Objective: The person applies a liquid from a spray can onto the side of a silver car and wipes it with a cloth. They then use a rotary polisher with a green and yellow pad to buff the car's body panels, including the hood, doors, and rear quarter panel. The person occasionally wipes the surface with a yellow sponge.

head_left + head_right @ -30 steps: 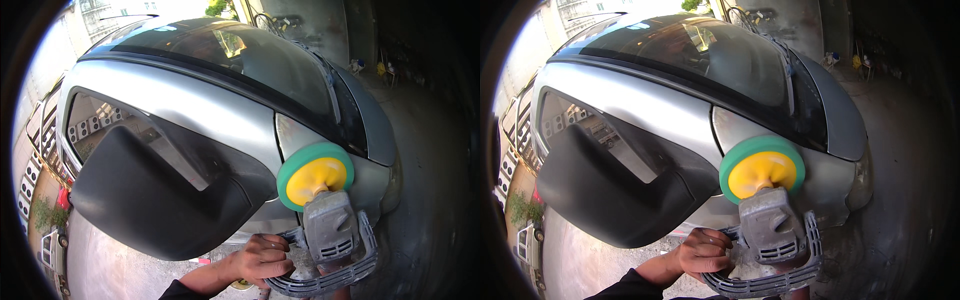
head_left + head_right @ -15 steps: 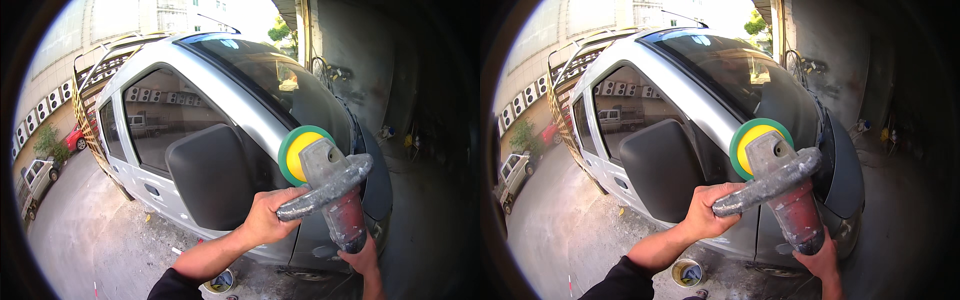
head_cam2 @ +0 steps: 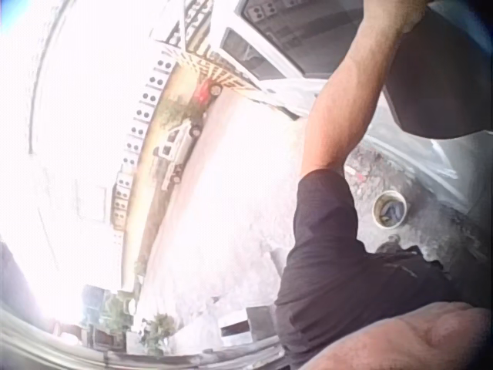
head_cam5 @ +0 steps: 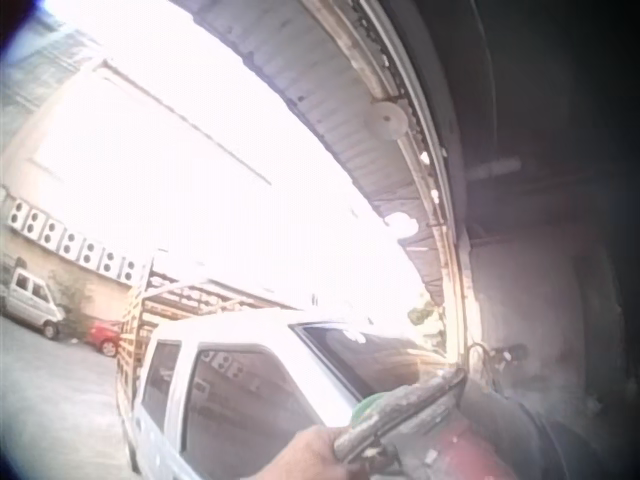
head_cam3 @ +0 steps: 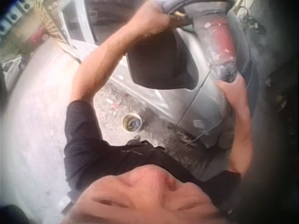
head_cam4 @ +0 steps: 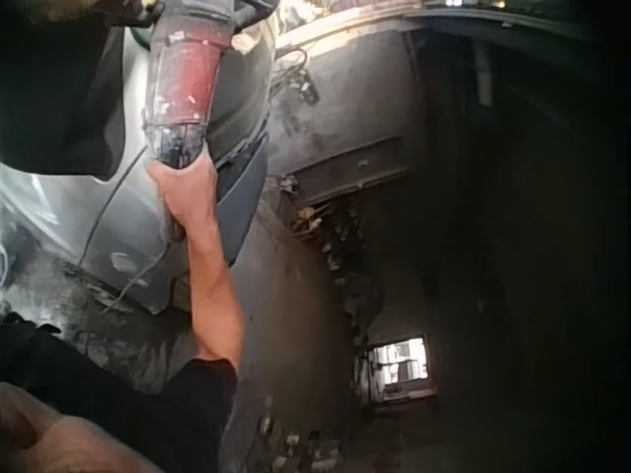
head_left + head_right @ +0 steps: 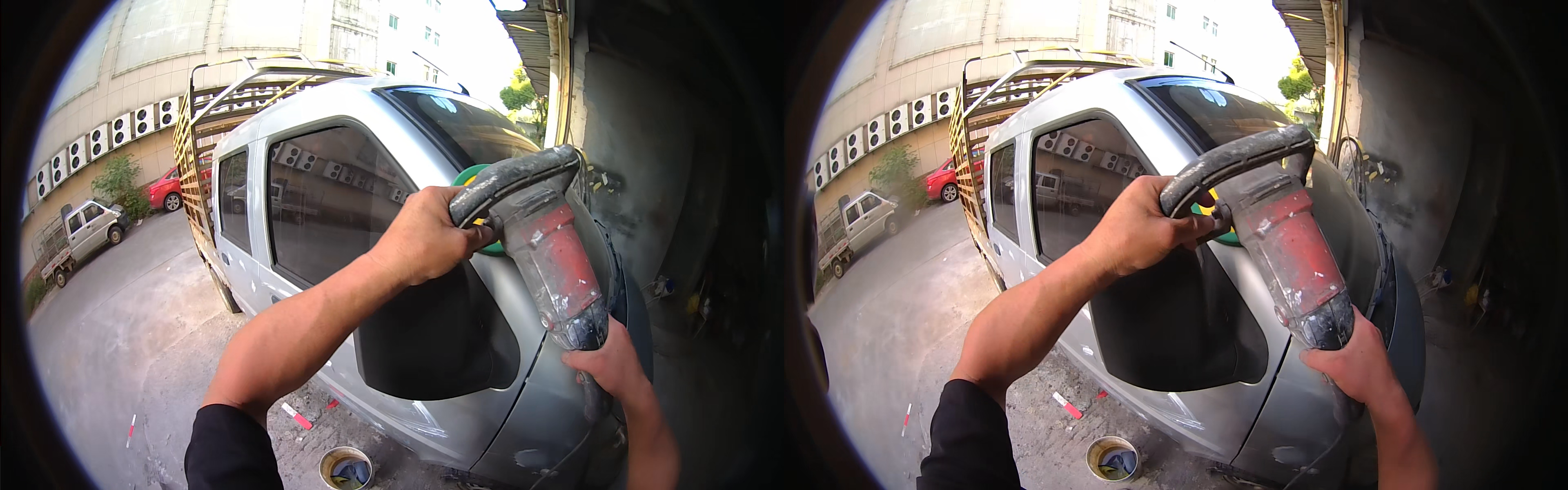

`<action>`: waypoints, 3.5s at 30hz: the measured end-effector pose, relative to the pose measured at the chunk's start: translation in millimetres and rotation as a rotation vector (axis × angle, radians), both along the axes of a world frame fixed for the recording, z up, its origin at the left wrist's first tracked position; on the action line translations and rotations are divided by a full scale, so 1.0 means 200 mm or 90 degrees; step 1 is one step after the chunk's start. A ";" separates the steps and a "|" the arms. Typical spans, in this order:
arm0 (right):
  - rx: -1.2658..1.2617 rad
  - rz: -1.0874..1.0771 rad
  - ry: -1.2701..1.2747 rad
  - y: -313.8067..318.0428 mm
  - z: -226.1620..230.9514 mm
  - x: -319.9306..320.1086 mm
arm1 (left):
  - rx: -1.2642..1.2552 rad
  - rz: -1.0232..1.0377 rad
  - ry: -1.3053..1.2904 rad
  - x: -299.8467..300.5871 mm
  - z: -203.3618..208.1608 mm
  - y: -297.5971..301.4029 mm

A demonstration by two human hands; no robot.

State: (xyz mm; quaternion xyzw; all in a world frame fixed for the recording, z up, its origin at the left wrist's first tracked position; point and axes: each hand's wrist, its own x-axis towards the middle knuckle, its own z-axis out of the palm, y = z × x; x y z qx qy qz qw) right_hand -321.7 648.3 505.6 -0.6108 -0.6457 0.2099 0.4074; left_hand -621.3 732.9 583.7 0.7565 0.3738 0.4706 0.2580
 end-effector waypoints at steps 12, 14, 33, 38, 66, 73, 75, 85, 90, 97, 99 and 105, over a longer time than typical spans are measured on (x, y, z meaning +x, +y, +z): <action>0.067 0.078 -0.170 0.70 0.86 -0.97 | 0.232 0.045 -0.278 -0.99 0.43 0.81; 0.102 0.089 -0.191 0.76 0.92 -1.05 | 0.232 0.056 -0.326 -1.07 0.44 0.88; 0.185 -0.082 -0.322 0.39 0.44 -0.74 | 0.161 -0.064 -0.243 -0.76 -0.05 0.55; 0.131 -0.025 -0.272 0.58 0.75 -0.88 | 0.243 -0.069 -0.284 -0.88 0.22 0.76; 0.092 -0.052 -0.128 -0.07 0.07 0.29 | 0.041 -0.005 -0.102 0.27 -0.15 -0.02; 0.141 -0.056 -0.261 -0.18 -0.20 0.68 | 0.152 0.066 -0.253 0.61 -0.64 -0.25; 0.079 -0.014 -0.261 -0.22 -0.20 0.70 | 0.251 0.098 -0.250 0.65 -0.77 -0.37; 0.034 0.059 -0.322 -0.08 0.16 0.57 | 0.158 0.162 -0.445 0.60 -0.71 -0.31; 0.047 0.051 -0.292 -0.14 0.06 0.61 | 0.189 0.160 -0.410 0.65 -0.90 -0.36; -0.001 -0.032 -0.344 -0.50 -0.34 0.81 | 0.338 -0.070 -0.328 0.81 -1.14 -0.47; -0.012 -0.059 -0.307 -0.64 -0.48 0.89 | 0.323 -0.115 -0.326 0.86 -1.19 -0.52; -0.023 -0.075 -0.167 -0.88 -1.05 0.84 | 0.301 -0.277 -0.223 0.76 -1.37 -0.62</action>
